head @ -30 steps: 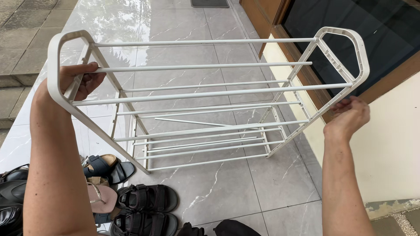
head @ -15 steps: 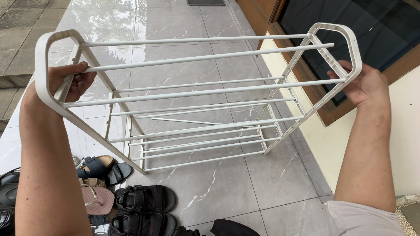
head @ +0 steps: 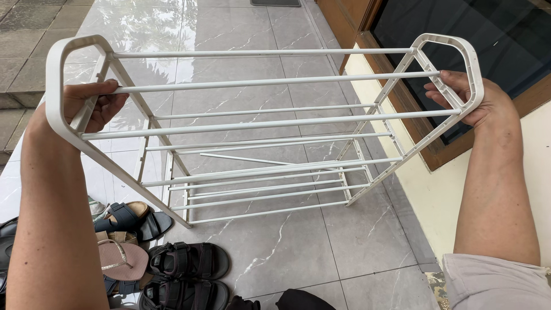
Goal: The person assembles a white metal shoe rack by inserting horizontal bars into the vertical frame slots. They repeatedly pick up bars from the floor, align them with the frame, and push them into place to build the structure layer by layer.
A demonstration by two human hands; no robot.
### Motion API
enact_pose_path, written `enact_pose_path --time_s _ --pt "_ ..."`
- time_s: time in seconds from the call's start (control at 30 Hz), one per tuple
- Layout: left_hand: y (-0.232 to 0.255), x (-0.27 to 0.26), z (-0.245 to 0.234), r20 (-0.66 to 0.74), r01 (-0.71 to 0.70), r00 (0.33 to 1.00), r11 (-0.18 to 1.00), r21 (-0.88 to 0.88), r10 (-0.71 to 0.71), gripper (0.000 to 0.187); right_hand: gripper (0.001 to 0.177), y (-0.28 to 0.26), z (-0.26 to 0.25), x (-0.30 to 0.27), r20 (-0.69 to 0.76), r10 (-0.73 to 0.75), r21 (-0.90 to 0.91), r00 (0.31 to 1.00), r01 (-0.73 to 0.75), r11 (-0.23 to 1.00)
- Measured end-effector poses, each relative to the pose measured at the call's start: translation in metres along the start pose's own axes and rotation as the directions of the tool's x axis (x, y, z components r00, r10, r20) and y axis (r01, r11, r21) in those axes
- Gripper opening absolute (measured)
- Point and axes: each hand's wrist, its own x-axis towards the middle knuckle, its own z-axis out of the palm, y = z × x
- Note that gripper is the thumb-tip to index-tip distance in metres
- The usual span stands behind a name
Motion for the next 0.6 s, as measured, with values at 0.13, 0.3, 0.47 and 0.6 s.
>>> enact_pose_path --time_s 0.13,0.3,0.47,0.6 --pt "-0.002 0.002 -0.003 0.025 -0.015 1.0 1.0 0.013 0.015 0.015 0.043 0.002 -0.003 0.009 0.03 0.044 0.002 0.999 -0.044 0.999" --pt "-0.001 -0.001 -0.001 -0.017 -0.026 0.999 0.999 0.019 0.027 0.015 0.044 0.009 -0.007 0.031 -0.024 0.056 -0.166 0.998 -0.059 0.984" --pt "-0.002 -0.002 -0.001 0.016 -0.045 0.999 0.999 0.03 0.044 0.016 0.043 0.015 -0.01 0.038 -0.003 0.051 -0.196 0.999 -0.051 0.979" --pt "-0.002 0.0 -0.003 0.009 -0.031 0.999 0.999 0.013 0.031 0.018 0.037 0.012 -0.003 0.03 0.032 0.067 -0.06 0.997 -0.065 0.996"
